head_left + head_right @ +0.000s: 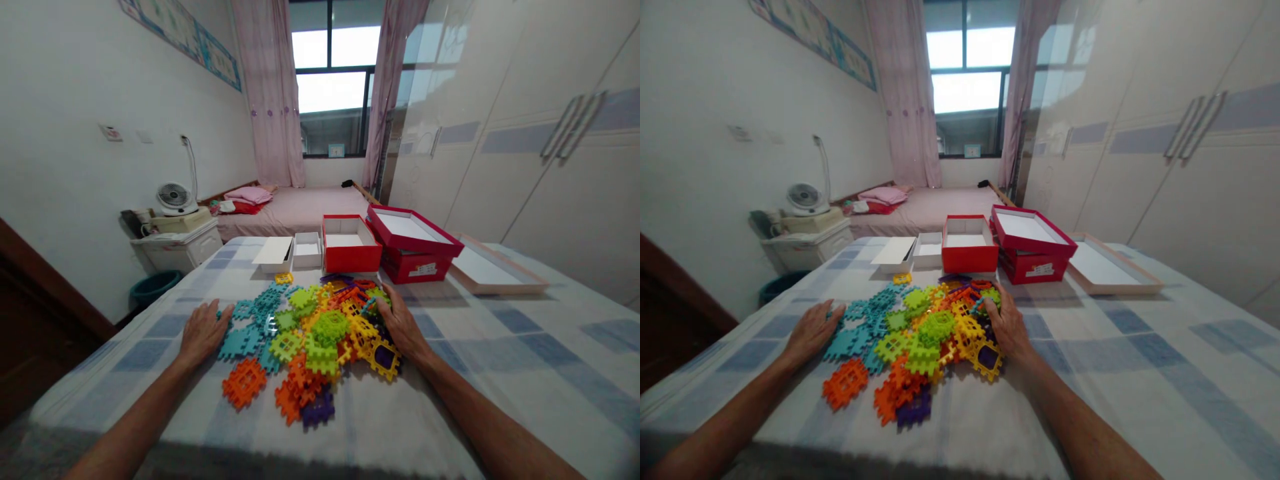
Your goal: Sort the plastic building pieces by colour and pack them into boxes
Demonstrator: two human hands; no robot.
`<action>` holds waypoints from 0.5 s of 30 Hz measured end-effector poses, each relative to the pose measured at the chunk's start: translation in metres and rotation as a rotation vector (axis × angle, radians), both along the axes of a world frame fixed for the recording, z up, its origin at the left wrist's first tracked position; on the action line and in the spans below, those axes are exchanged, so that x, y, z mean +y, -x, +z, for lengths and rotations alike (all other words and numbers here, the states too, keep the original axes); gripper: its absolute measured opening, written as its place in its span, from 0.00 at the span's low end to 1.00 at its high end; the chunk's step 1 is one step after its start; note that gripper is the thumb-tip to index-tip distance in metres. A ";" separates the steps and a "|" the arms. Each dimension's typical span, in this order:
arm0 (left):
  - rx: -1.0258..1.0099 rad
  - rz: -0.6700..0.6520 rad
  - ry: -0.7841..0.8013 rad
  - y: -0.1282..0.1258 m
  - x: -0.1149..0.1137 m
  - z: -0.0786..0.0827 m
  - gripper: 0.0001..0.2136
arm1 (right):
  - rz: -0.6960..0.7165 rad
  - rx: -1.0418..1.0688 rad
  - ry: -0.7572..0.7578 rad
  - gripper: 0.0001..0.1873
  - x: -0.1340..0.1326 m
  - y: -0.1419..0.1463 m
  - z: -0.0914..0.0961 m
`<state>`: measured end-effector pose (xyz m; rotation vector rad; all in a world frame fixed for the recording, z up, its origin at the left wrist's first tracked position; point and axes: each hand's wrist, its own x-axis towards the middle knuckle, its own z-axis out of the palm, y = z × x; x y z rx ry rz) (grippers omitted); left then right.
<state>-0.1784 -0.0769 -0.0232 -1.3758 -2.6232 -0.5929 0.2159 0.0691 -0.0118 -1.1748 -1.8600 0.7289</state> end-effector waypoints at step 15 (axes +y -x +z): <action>-0.826 -0.158 -0.447 -0.098 0.048 0.026 0.28 | 0.002 -0.019 -0.014 0.35 -0.001 -0.003 0.000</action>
